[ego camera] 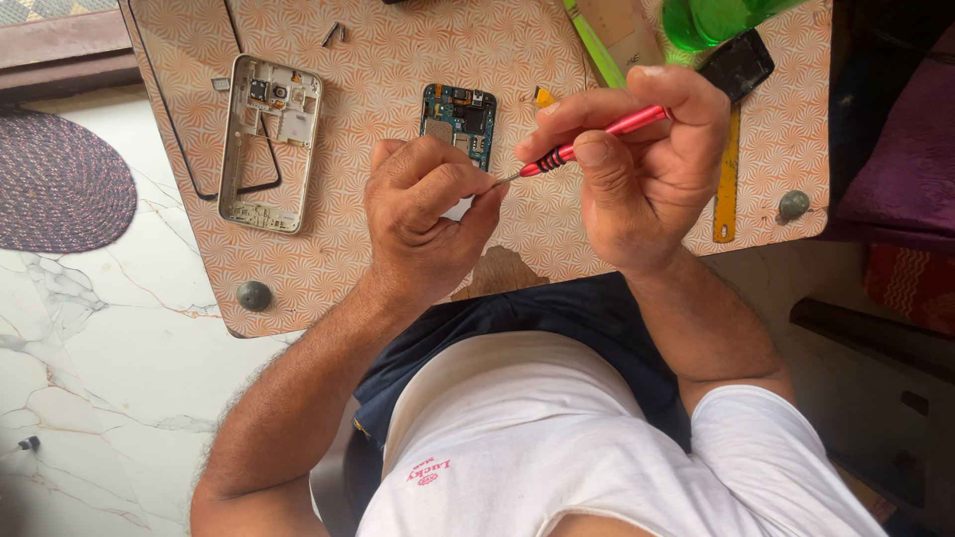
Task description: The person is repairing a mobile phone on a table by using a screwdriver to manipulate internal components, adjusting small parts with their fingers, and handling a battery.
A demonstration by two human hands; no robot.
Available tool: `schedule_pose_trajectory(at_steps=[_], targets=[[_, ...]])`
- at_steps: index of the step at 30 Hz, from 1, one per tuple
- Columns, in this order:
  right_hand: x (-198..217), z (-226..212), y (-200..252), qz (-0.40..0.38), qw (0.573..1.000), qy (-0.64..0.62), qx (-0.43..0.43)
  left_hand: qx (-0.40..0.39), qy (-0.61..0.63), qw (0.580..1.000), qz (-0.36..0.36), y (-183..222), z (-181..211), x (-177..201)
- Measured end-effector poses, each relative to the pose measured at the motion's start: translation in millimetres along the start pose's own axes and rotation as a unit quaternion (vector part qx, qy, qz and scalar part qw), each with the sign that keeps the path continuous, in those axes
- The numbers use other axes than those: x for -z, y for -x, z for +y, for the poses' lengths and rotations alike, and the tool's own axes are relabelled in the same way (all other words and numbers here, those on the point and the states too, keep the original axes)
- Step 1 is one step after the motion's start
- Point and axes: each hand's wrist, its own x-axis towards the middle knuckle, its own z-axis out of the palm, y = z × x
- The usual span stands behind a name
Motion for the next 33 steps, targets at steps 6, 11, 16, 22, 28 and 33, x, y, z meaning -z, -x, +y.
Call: schedule_pose_trajectory(at_steps=[6,11,16,22,28,33], targets=[[-1,-1,-3,-0.008,0.999,0.029,0.022,-0.003,-0.008,1.000,-0.002,0,-1,2],[-1,-3,-5,-0.010,0.999,0.025,0.021,-0.007,-0.006,1.000,-0.002,-1,-2,2],[-1,-3,-4,-0.014,1.000,0.024,0.016,-0.008,-0.009,1.000,-0.001,-1,-2,2],[-1,-2,-5,-0.017,0.999,0.027,0.013,-0.014,-0.014,1.000,0.005,0,-3,1],[-1,-1,-4,-0.011,0.999,0.047,0.014,-0.028,-0.042,0.999,0.008,-3,-2,3],[-3,3,-16,-0.009,1.000,0.016,0.017,-0.037,-0.054,0.998,0.015,-14,-3,7]])
